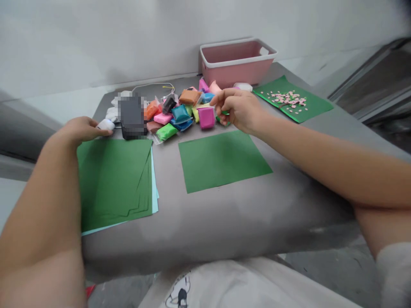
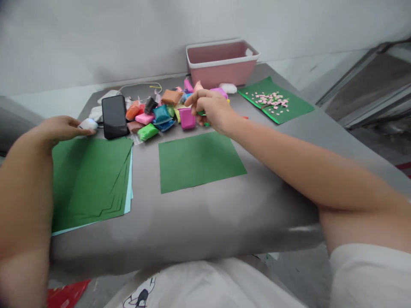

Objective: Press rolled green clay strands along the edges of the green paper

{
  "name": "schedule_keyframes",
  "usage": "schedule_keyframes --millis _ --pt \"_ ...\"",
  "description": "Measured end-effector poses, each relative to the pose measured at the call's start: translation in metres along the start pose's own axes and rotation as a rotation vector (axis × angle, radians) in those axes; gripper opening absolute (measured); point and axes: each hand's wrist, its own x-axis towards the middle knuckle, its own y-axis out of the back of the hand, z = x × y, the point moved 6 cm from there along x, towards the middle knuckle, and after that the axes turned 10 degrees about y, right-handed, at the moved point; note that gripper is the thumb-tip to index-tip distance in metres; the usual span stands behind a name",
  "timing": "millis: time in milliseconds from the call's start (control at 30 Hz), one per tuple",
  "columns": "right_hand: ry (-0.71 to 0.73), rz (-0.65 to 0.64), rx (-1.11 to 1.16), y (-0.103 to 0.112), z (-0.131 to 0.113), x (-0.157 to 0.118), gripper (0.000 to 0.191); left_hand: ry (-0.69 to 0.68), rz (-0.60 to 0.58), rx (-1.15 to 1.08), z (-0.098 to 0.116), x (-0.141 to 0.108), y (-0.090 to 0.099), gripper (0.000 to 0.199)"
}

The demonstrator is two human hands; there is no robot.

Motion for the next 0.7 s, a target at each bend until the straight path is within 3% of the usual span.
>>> schedule_keyframes --millis 67,133,167,267,300,467,567,700 --pt "0.003 -0.010 -0.001 -0.016 -0.005 0.001 0.023 0.108 -0.029 0.020 -0.003 -0.009 0.007 0.066" --pt "0.033 -0.046 -0.031 -0.033 -0.009 0.003 0.023 0.172 0.013 0.028 0.000 -0.022 0.020 0.096" --pt "0.056 -0.065 -0.060 -0.042 -0.010 0.005 0.024 0.188 0.042 0.028 0.005 -0.030 0.026 0.100" --pt "0.175 -0.108 -0.195 -0.069 -0.014 0.014 0.027 0.154 0.133 0.025 0.032 -0.052 0.037 0.063" --pt "0.226 -0.128 -0.251 -0.080 -0.016 0.018 0.026 0.140 0.181 0.068 0.042 -0.058 0.038 0.061" --pt "0.388 -0.304 -0.617 -0.141 -0.026 0.041 0.019 0.126 0.256 0.097 0.069 -0.068 0.032 0.066" --pt "0.423 -0.393 -0.660 -0.181 -0.031 0.059 0.023 0.072 0.257 0.089 0.068 -0.068 0.034 0.078" --pt "0.430 -0.419 -0.681 -0.228 -0.028 0.086 0.034 0.008 0.267 0.054 0.066 -0.069 0.038 0.095"
